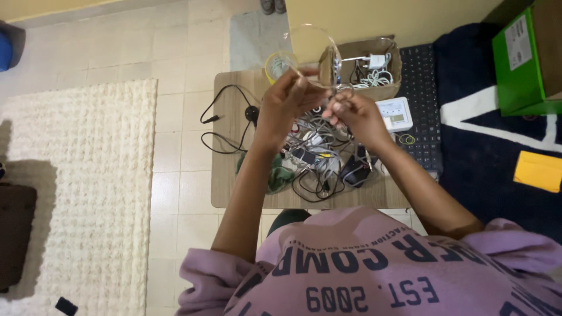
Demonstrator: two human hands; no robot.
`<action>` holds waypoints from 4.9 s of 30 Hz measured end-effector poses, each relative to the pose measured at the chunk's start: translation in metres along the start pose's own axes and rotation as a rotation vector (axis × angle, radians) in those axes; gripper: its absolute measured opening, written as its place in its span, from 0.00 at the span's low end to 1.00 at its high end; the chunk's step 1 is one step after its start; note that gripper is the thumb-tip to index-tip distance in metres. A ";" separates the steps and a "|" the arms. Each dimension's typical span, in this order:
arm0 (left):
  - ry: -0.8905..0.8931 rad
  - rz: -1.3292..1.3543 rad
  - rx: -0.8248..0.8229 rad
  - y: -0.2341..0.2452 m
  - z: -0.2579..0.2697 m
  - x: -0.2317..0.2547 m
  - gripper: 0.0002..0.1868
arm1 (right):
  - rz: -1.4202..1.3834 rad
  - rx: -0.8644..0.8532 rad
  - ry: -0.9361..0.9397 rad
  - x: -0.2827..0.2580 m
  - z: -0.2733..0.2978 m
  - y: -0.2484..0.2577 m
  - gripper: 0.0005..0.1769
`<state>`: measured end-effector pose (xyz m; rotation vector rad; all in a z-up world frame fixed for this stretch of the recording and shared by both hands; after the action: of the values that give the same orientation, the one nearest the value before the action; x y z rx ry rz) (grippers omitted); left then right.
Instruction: The person untangles and wipes various electronic cables on a table using a green cloth.
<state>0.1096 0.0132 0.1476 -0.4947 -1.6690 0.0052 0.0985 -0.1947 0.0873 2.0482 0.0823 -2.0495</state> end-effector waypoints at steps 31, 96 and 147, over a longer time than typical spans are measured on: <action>0.013 -0.516 0.093 0.127 0.026 -0.144 0.21 | -0.522 0.517 0.381 -0.117 0.031 0.118 0.12; -0.008 0.886 -0.076 -0.022 0.029 0.060 0.22 | -0.273 -0.244 -0.317 0.016 0.068 -0.035 0.39; 0.445 0.375 0.679 0.271 0.373 -0.053 0.17 | 0.613 -0.660 -0.565 0.127 0.101 -0.352 0.17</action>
<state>-0.1539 0.3453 -0.0421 -0.2521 -1.0308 0.6689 -0.0728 0.1083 -0.0826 0.9175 0.0181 -1.7830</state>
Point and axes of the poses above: each hand's wrist, its own z-axis away from the middle knuckle, its own y-axis out of the back of the hand, x = y × z, the point moved 1 cm from there along -z, towards the middle knuckle, and after that the axes turned 5 degrees about -y, right-handed, at the moved point
